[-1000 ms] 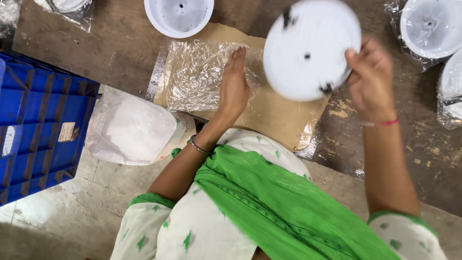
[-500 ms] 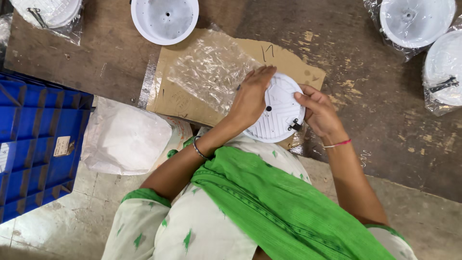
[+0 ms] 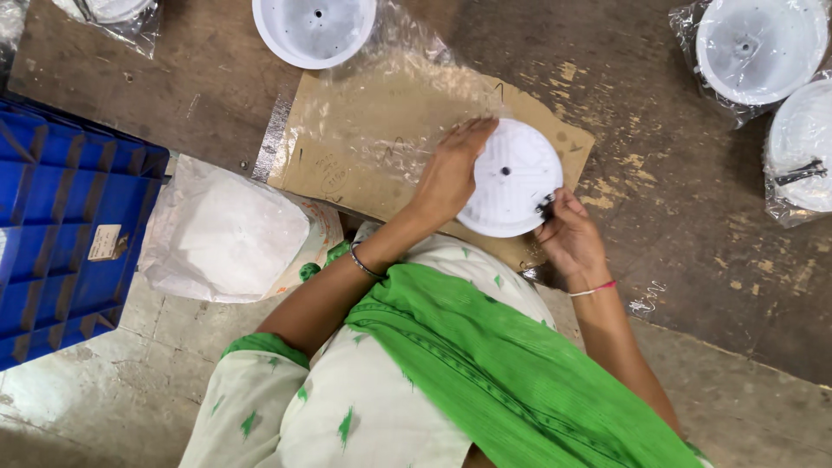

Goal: The person wraps white round light fixture covers in clear plastic film at a workbench, pressing and folding the plastic around each cover, then places the wrapped covers into a blue plastic crate and takes new unwrapped covers to continue wrapping.

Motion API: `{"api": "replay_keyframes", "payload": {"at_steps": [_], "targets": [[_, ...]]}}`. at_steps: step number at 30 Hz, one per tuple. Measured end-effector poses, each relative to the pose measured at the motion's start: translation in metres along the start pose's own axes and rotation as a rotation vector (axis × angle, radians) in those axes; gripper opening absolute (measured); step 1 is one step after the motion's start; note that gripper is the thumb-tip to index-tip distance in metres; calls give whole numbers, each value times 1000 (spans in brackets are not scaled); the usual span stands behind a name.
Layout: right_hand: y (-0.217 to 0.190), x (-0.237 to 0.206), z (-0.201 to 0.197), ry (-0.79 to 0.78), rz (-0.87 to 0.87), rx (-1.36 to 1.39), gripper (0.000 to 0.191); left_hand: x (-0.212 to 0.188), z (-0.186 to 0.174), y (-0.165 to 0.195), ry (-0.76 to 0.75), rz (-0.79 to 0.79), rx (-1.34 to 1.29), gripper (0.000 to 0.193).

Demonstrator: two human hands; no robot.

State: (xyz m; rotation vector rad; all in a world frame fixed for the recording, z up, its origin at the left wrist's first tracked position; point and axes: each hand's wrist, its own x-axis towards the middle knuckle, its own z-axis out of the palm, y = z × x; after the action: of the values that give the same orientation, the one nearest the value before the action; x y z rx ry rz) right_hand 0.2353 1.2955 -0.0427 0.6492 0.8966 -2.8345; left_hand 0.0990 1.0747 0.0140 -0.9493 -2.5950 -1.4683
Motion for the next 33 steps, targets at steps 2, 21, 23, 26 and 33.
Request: {"api": "replay_keyframes", "payload": {"at_steps": [2,21,23,26,33], "targets": [[1,4,-3,82,-19,-50,32,-1,4,-5,-72,-96,-64,58],[-45,11,85,-322,143,-516,94,4,-6,-16,-439,-380,-365,33],[-50,15,87,-327,180,-561,95,3,12,-31,-360,-267,-201,39],[-52,17,86,-409,187,-556,94,3,21,-58,-347,-53,-111,49],[-40,14,73,-331,73,-370,92,-6,-38,-40,-58,87,202,50]]}}
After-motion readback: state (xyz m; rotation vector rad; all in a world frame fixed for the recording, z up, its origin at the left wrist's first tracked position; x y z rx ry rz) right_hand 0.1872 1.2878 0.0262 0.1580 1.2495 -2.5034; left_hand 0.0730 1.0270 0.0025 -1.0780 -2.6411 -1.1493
